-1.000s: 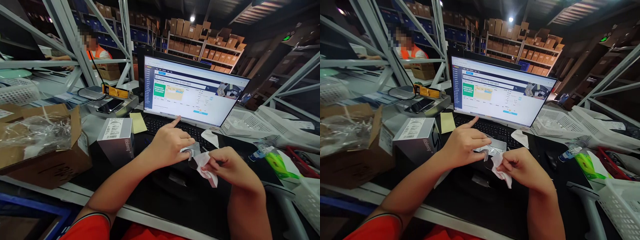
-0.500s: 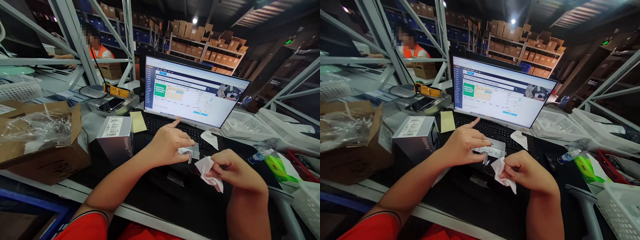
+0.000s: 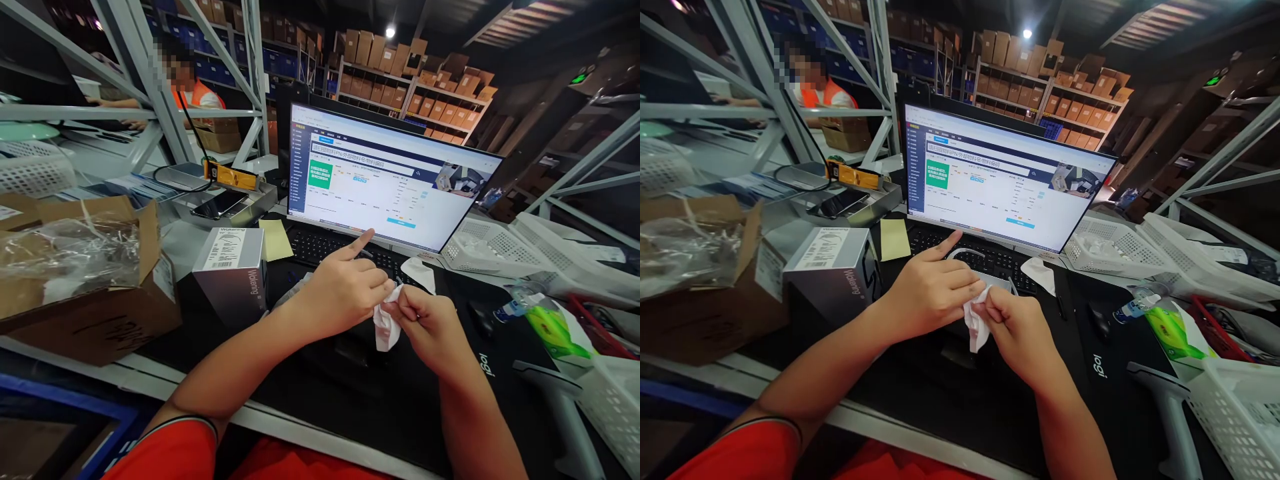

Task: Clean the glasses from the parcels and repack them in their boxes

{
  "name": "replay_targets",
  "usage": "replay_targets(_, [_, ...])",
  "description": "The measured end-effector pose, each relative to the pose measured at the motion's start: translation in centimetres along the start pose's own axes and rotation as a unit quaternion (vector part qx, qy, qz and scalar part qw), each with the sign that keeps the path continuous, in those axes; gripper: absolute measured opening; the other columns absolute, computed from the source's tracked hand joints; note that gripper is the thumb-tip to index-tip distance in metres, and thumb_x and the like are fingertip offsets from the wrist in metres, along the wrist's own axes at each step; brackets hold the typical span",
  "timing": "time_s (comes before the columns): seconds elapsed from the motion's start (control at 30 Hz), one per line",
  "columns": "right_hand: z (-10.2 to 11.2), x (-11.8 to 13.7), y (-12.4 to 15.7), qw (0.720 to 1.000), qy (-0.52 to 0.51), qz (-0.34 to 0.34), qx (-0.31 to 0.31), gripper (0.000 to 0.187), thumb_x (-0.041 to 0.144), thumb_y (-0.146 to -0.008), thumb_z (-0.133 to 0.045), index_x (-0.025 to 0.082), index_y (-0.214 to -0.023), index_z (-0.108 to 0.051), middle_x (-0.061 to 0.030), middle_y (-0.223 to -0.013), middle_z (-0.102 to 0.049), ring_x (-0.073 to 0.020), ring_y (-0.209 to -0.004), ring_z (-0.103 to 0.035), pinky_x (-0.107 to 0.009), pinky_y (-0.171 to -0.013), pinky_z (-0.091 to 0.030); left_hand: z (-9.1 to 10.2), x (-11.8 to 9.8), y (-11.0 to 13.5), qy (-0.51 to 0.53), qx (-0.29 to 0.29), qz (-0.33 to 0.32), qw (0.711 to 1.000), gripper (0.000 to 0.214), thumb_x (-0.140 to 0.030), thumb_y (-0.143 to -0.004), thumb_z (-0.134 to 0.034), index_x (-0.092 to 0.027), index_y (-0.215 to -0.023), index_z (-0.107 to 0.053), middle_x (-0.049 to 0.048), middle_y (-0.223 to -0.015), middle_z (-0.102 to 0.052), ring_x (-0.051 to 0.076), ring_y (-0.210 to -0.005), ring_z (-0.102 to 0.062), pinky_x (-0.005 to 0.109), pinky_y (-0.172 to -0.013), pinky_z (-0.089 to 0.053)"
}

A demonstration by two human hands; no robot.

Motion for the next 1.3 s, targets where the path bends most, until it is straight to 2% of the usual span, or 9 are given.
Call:
replay_targets(0.07, [0.2,-0.4,0.0,1.0,-0.026,0.0,0.002,0.042,0.027,-0.098,-0.053,0.023,-0.069,-0.024,0.0068,-0.06,-0.028,-0.0095,-0.056,-0.024,-0.025,-0.051,-0.023,0.1,0.5,0.1,0.032,-0.006,0.006,0.999,0.017,-0.021,-0.096,-0.055,-0.021,-0.09,-0.071,-0.0048,-0.083,-0.074,0.012,-0.077,-0.069,0.05,-0.13,-0.016])
replay_targets(0.23, [2.6,-1.8,0.3,0.968,-0.115,0.032,0.222,0.048,0.028,-0.097,-0.057,0.022,-0.066,-0.021,0.0068,-0.06,-0.028,-0.0086,-0.056,-0.024,-0.023,-0.05,-0.023,0.9,1.9,0.4,0.155,0.002,0.043,0.987,0.013,-0.023,-0.085,-0.068,-0.023,-0.096,-0.074,-0.0056,-0.092,-0.078,0.013,-0.082,-0.072,0.049,-0.13,-0.015])
replay_targets(0.3, [3.2,-2.0,0.4,0.961,-0.111,0.043,0.248,0.049,0.027,-0.096,-0.058,0.022,-0.064,-0.021,0.0071,-0.058,-0.028,-0.0079,-0.054,-0.025,-0.023,-0.049,-0.023,0.9,2.2,0.5,0.18,0.006,0.059,0.982,0.014,-0.022,-0.082,-0.069,-0.024,-0.094,-0.076,-0.0057,-0.091,-0.078,0.013,-0.079,-0.072,0.05,-0.13,-0.017])
replay_targets(0.43, [2.2,-1.1,0.6,0.984,-0.09,0.026,0.153,0.051,0.024,-0.091,-0.065,0.022,-0.062,-0.022,0.0079,-0.055,-0.03,-0.007,-0.052,-0.026,-0.022,-0.048,-0.024,0.4,1.7,0.5,0.162,0.005,0.072,0.984,0.012,-0.023,-0.081,-0.068,-0.023,-0.091,-0.075,-0.0052,-0.085,-0.077,0.012,-0.074,-0.071,0.05,-0.128,-0.022])
replay_targets(0.6, [-0.5,0.1,0.5,0.999,-0.018,0.013,0.023,0.048,0.021,-0.093,-0.059,0.022,-0.064,-0.021,0.0078,-0.056,-0.027,-0.0076,-0.053,-0.023,-0.023,-0.048,-0.022,-0.4,0.1,0.1,0.055,0.017,-0.002,0.998,0.014,-0.018,-0.091,-0.058,-0.021,-0.085,-0.071,-0.0046,-0.081,-0.073,0.011,-0.072,-0.067,0.047,-0.129,-0.019])
replay_targets(0.7, [-0.1,-0.2,0.3,0.997,-0.046,0.015,0.052,0.046,0.022,-0.094,-0.056,0.022,-0.066,-0.02,0.0075,-0.058,-0.026,-0.0083,-0.054,-0.023,-0.023,-0.048,-0.022,-0.2,0.2,0.0,0.045,0.014,-0.027,0.999,0.016,-0.018,-0.093,-0.056,-0.021,-0.086,-0.07,-0.0048,-0.081,-0.073,0.012,-0.075,-0.067,0.048,-0.131,-0.013])
replay_targets(0.93, [3.3,-2.0,0.4,0.958,-0.14,0.024,0.25,0.05,0.025,-0.095,-0.058,0.022,-0.064,-0.019,0.0067,-0.057,-0.026,-0.0086,-0.054,-0.023,-0.024,-0.049,-0.023,0.7,2.3,0.4,0.148,0.014,0.034,0.988,0.011,-0.024,-0.084,-0.068,-0.024,-0.094,-0.075,-0.0064,-0.092,-0.078,0.012,-0.077,-0.071,0.052,-0.13,-0.006])
replay_targets(1.2, [-0.4,0.3,0.9,0.995,-0.074,-0.052,0.037,0.049,0.027,-0.09,-0.064,0.022,-0.061,-0.025,0.0071,-0.052,-0.034,-0.0078,-0.051,-0.028,-0.022,-0.046,-0.024,-0.8,0.7,0.2,0.132,0.014,-0.001,0.991,0.01,-0.022,-0.085,-0.065,-0.021,-0.086,-0.075,-0.0044,-0.081,-0.076,0.012,-0.07,-0.067,0.049,-0.131,-0.007])
replay_targets(1.3, [-0.4,0.2,0.9,0.995,-0.07,-0.041,0.056,0.05,0.027,-0.089,-0.066,0.022,-0.06,-0.025,0.0068,-0.052,-0.036,-0.0072,-0.05,-0.03,-0.022,-0.046,-0.024,-0.4,0.7,0.2,0.127,0.014,-0.001,0.992,0.01,-0.021,-0.085,-0.065,-0.022,-0.087,-0.075,-0.0048,-0.08,-0.075,0.012,-0.071,-0.067,0.051,-0.13,-0.005])
Point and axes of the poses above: each hand's wrist, its own y-axis away from the middle knuckle, its own z-axis out of the back of the hand, x = y × z, the point moved 1 cm from there along -y, towards the middle knuckle
